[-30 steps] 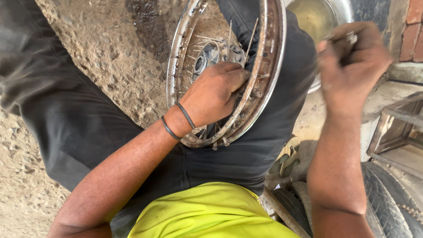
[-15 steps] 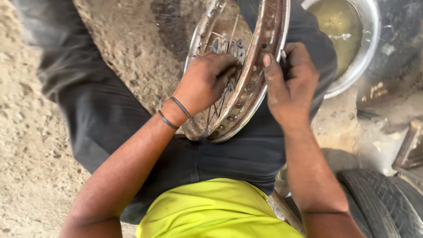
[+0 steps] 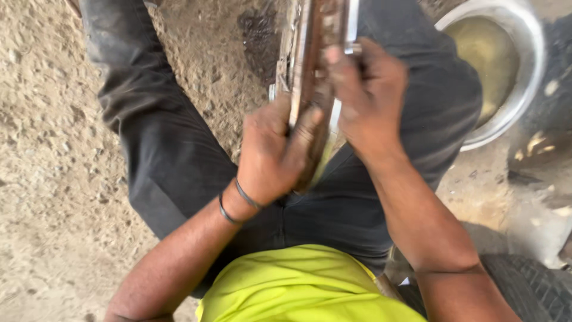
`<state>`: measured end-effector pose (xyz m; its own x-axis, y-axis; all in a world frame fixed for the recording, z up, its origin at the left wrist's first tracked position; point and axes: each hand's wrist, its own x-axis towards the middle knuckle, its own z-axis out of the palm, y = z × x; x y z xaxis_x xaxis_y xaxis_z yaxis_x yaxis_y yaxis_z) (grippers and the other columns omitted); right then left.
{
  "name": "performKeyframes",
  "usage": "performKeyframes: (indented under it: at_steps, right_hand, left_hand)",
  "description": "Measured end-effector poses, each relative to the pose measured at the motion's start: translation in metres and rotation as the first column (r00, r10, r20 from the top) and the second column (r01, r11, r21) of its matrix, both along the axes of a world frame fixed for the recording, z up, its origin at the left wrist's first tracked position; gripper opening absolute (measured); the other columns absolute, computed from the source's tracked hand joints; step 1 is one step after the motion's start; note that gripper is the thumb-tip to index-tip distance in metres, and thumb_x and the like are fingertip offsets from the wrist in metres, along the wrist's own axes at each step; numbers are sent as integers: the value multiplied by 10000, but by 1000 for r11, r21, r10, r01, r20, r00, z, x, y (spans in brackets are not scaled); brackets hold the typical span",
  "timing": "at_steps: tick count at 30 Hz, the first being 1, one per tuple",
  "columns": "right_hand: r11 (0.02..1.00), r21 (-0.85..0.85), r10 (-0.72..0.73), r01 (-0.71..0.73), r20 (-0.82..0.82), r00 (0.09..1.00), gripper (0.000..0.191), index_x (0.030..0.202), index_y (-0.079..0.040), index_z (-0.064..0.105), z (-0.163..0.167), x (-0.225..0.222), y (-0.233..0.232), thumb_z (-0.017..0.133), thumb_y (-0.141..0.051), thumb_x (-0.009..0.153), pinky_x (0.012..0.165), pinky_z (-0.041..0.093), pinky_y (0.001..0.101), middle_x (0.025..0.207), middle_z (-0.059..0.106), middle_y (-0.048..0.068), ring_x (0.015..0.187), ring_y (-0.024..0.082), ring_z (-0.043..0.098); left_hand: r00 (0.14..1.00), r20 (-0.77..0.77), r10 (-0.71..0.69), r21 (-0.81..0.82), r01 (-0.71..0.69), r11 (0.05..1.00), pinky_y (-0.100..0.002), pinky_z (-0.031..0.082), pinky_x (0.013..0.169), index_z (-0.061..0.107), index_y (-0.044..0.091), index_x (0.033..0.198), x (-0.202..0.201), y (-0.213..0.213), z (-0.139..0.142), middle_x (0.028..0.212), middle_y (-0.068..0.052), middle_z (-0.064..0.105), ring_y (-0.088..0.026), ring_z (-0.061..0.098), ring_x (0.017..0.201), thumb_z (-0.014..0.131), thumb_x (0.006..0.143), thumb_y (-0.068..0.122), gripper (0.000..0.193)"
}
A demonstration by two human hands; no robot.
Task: The person manually repairs and constructs a bicycle wheel rim by systematically installing, tightening, and cleaning spokes inside the rim structure, utilizing a small hand tool and a cleaning cloth.
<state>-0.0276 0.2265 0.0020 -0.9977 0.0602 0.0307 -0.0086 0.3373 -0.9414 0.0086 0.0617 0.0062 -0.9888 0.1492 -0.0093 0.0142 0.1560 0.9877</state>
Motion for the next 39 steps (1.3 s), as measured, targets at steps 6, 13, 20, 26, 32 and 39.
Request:
performKeyframes:
  at_steps: [6, 13, 20, 26, 32, 39]
  right_hand:
    - [934, -348, -95, 80, -26, 995, 268, 1068, 15, 652, -28, -17, -7, 616, -234, 1161, 722, 524, 278, 933, 671, 12, 819, 92, 613]
    - [996, -92, -15, 4, -117, 993, 453, 828, -65, 552, -103, -10, 28, 619, -352, 1172, 571, 442, 270, 673, 477, -28, 610, 54, 498]
    - [997, 20, -70, 70, -9, 997, 380, 999, -41, 767, -92, -8, 41, 650, -367, 1156, 544, 285, 302, 651, 447, -8, 579, 85, 362]
    - [954, -282, -55, 97, 151, 987, 350, 990, -49, 722, -84, -11, 28, 689, -391, 1060, 464, 468, 246, 699, 650, -7, 527, 68, 553]
    - [767, -609, -22, 203, 291, 956, 298, 978, -49, 716, -75, -7, 29, 738, -338, 1047, 522, 502, 285, 695, 644, 34, 565, 121, 595]
    - [755, -642, -4, 135, 201, 979, 253, 1020, -50, 713, -67, 8, 34, 687, -297, 1072, 559, 508, 290, 717, 648, 30, 596, 133, 605]
  left_hand:
    - [992, -108, -67, -217, 42, 975, -375, 435, 618, 633, -26, 997, -43, -5, -4, 776, -157, 606, -237, 549, 639, 700, 1085, 175, 229]
    - [995, -13, -96, 145, 97, 985, -237, 423, 625, 702, -2, 1176, -53, -45, -49, 828, 24, 609, -46, 505, 718, 657, 1162, 274, 280]
    - [998, 60, -1, 81, -3, 997, -223, 415, 647, 711, -6, 1166, -1, -32, -33, 818, 52, 579, -33, 487, 719, 668, 1126, 310, 322]
    - [950, 310, 41, 93, -73, 993, -220, 367, 585, 669, -8, 948, -13, -43, -25, 741, 27, 543, -25, 461, 658, 666, 1105, 371, 411]
    - [990, 120, 77, -19, -75, 997, -222, 404, 568, 628, -8, 933, -22, -32, -26, 775, 12, 588, -40, 499, 658, 710, 1078, 289, 341]
    - [984, 173, 43, 72, -56, 996, -227, 423, 561, 658, 11, 966, -22, -18, -24, 768, 17, 591, -41, 506, 658, 684, 1076, 209, 228]
